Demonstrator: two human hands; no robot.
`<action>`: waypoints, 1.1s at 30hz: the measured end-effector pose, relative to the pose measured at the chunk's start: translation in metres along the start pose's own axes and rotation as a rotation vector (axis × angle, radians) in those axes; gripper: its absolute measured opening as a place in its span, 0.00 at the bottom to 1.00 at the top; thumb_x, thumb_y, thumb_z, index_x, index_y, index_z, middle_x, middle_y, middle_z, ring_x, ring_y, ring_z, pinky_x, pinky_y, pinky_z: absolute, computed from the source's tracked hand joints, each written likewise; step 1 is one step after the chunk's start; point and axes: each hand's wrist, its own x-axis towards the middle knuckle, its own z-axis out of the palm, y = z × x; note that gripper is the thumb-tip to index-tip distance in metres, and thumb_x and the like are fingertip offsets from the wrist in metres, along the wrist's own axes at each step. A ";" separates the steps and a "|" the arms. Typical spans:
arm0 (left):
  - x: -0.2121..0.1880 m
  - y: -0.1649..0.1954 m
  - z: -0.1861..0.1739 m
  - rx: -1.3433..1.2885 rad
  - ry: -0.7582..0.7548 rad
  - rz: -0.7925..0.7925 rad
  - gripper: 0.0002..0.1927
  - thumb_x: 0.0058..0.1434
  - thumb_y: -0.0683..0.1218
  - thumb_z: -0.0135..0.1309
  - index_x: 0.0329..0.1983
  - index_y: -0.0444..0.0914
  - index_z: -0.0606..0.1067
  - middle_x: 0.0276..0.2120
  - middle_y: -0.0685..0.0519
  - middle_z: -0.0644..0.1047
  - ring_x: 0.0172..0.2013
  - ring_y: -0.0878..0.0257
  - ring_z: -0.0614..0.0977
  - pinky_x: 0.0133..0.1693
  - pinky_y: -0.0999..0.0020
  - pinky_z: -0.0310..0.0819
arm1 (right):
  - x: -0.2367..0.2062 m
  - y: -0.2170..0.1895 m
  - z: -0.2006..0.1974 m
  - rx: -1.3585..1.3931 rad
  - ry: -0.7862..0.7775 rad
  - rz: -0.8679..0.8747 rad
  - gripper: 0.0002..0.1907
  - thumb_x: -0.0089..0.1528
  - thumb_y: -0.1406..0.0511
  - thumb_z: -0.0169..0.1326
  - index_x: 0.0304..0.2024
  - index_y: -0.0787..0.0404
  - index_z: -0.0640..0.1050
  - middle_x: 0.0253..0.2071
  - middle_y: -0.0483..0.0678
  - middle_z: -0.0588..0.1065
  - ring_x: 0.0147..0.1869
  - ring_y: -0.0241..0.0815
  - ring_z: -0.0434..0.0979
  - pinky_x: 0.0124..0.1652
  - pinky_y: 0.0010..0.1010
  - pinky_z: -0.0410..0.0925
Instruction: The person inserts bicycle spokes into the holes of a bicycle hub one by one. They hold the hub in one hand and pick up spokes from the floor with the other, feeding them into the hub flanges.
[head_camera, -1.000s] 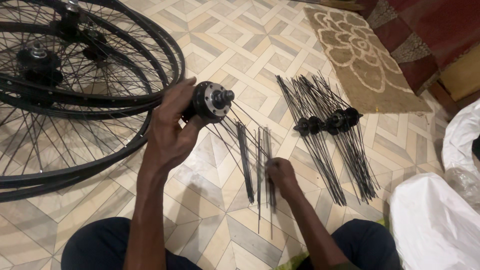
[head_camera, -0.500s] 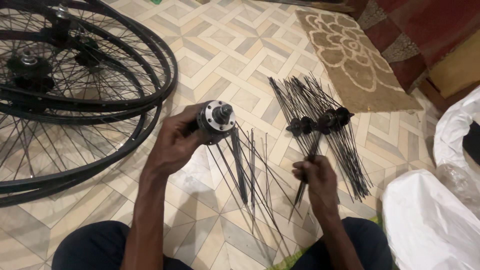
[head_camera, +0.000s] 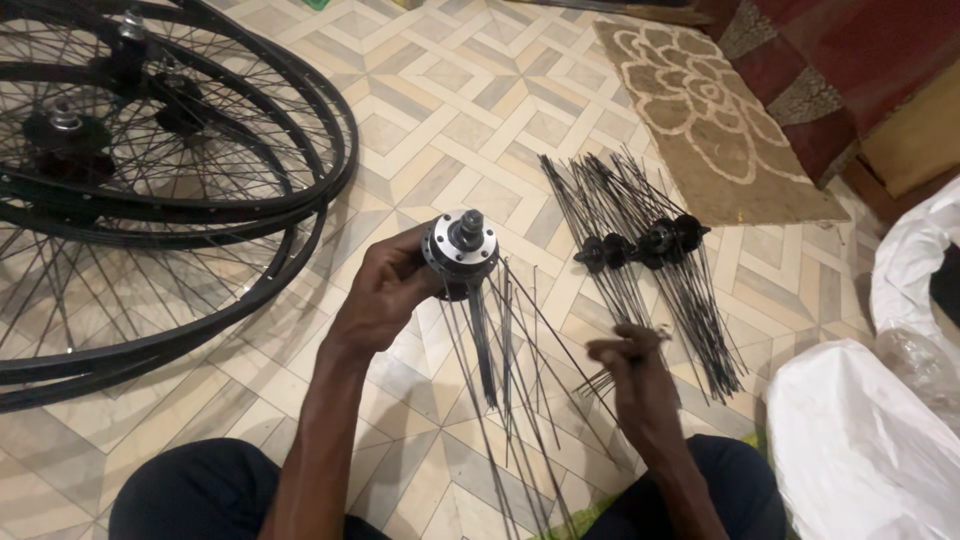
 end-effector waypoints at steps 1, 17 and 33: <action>0.000 0.000 0.001 -0.013 -0.004 -0.008 0.23 0.68 0.40 0.57 0.65 0.31 0.73 0.46 0.49 0.82 0.43 0.66 0.83 0.44 0.68 0.82 | 0.002 0.000 -0.002 0.007 -0.063 0.100 0.12 0.69 0.67 0.47 0.55 0.64 0.68 0.44 0.53 0.84 0.52 0.46 0.83 0.53 0.36 0.72; 0.002 -0.003 0.008 -0.137 -0.069 -0.017 0.22 0.67 0.41 0.57 0.64 0.32 0.73 0.45 0.52 0.82 0.44 0.67 0.82 0.46 0.68 0.81 | 0.082 -0.136 -0.091 0.378 0.027 -0.028 0.12 0.72 0.73 0.47 0.56 0.67 0.62 0.44 0.61 0.80 0.48 0.45 0.83 0.46 0.31 0.76; 0.003 -0.003 0.014 -0.153 -0.108 -0.034 0.22 0.68 0.41 0.57 0.65 0.31 0.73 0.47 0.50 0.82 0.45 0.66 0.82 0.48 0.67 0.81 | 0.088 -0.156 -0.065 0.470 -0.022 -0.168 0.09 0.73 0.72 0.45 0.54 0.64 0.62 0.45 0.60 0.80 0.49 0.44 0.84 0.47 0.30 0.77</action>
